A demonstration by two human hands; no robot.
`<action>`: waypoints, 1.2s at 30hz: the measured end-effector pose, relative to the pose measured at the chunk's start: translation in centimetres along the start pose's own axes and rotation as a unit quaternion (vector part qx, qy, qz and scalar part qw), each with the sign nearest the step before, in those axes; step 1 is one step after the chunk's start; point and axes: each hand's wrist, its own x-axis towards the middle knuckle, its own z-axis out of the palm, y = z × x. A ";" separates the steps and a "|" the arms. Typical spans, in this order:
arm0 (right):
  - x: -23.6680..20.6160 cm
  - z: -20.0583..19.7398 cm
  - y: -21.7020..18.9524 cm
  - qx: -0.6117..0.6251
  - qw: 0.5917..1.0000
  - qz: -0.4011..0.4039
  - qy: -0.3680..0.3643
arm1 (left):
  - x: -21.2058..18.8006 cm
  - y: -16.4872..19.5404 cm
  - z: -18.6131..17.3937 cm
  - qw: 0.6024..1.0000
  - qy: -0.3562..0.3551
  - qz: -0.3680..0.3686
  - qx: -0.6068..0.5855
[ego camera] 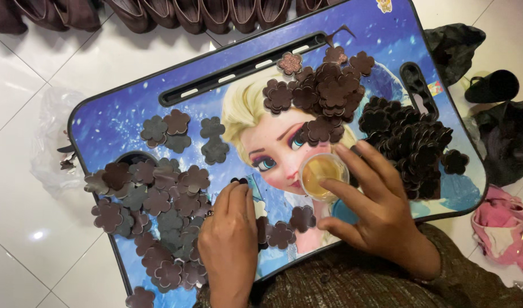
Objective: The person repeatedly picks up small flower-shaped craft pieces, applies glue from a small container to one side, and places them onto a printed tray surface. The person also closes the glue container and briefly handles a thin stick.
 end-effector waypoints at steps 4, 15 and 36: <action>-1.1 -1.3 -0.1 -0.010 1.000 -0.010 -0.007 | -0.2 -0.3 0.3 0.998 0.032 0.016 -0.044; -3.6 -1.1 -0.3 -0.074 0.996 -0.049 -0.015 | -4.2 0.2 2.0 0.766 -0.048 -0.171 -0.618; -3.9 -3.0 -1.7 0.166 0.986 -0.019 0.024 | -6.0 1.4 3.3 0.600 -0.164 -0.225 -0.750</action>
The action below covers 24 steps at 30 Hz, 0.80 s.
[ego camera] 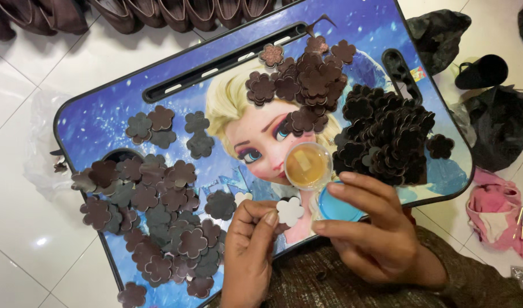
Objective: The person repeatedly picks up small flower-shaped craft pieces, applies glue from a small container to one side, and places them onto a printed tray surface. The person also closes the glue container and briefly handles a thin stick.
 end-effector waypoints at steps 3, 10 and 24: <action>0.3 1.3 -0.4 -0.059 0.997 -0.037 0.026 | -0.4 0.0 0.2 1.000 -0.002 0.002 -0.007; 0.8 1.7 -0.3 -0.112 0.991 -0.068 0.013 | -0.8 -0.3 0.3 0.997 -0.017 0.011 0.081; 0.6 1.3 0.1 -0.110 0.990 -0.089 -0.020 | -0.4 -0.6 0.3 0.998 -0.006 -0.005 0.056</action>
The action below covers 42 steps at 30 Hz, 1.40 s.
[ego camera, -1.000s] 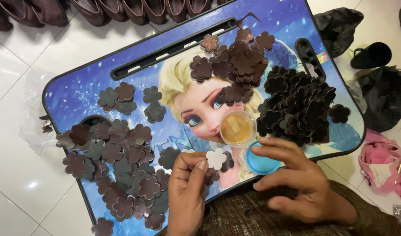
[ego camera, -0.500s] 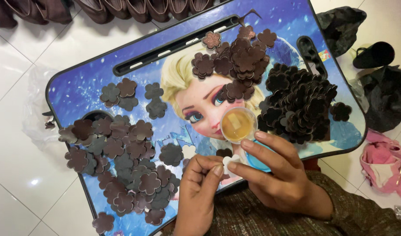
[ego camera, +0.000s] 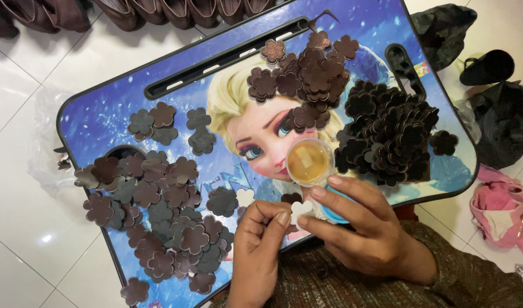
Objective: The person repeatedly picks up small flower-shaped craft pieces, applies glue from a small container to one side, and places them onto a printed tray surface. The person also closes the glue container and briefly handles a thin stick.
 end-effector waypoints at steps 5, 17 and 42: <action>-0.2 0.4 0.0 -0.006 0.999 0.031 0.015 | 0.1 -0.1 0.0 0.999 -0.015 -0.012 0.027; -1.4 -0.6 1.1 0.216 0.971 0.093 0.052 | 0.2 0.1 -0.2 0.999 0.008 -0.050 -0.011; -2.6 2.3 0.5 0.365 0.897 0.225 0.105 | -2.3 3.1 -2.0 0.683 0.230 0.243 0.649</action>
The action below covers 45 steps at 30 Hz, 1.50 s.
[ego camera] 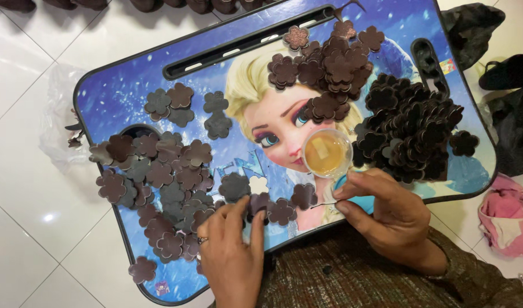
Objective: The person repeatedly picks up small flower-shaped craft pieces, applies glue from a small container to one side, and places them onto a printed tray surface. The person also closes the glue container and briefly handles a thin stick.
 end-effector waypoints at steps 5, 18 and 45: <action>0.1 0.4 0.0 -0.007 1.000 0.012 -0.019 | 0.0 0.0 0.6 1.000 -0.003 0.007 -0.005; 0.5 0.5 -1.2 0.041 0.997 0.046 -0.038 | -0.2 -0.6 1.5 0.708 -0.163 -0.297 -0.619; 4.7 0.3 -3.9 -0.077 0.956 0.223 -0.176 | -0.3 1.0 1.5 0.676 -0.352 -0.272 -0.587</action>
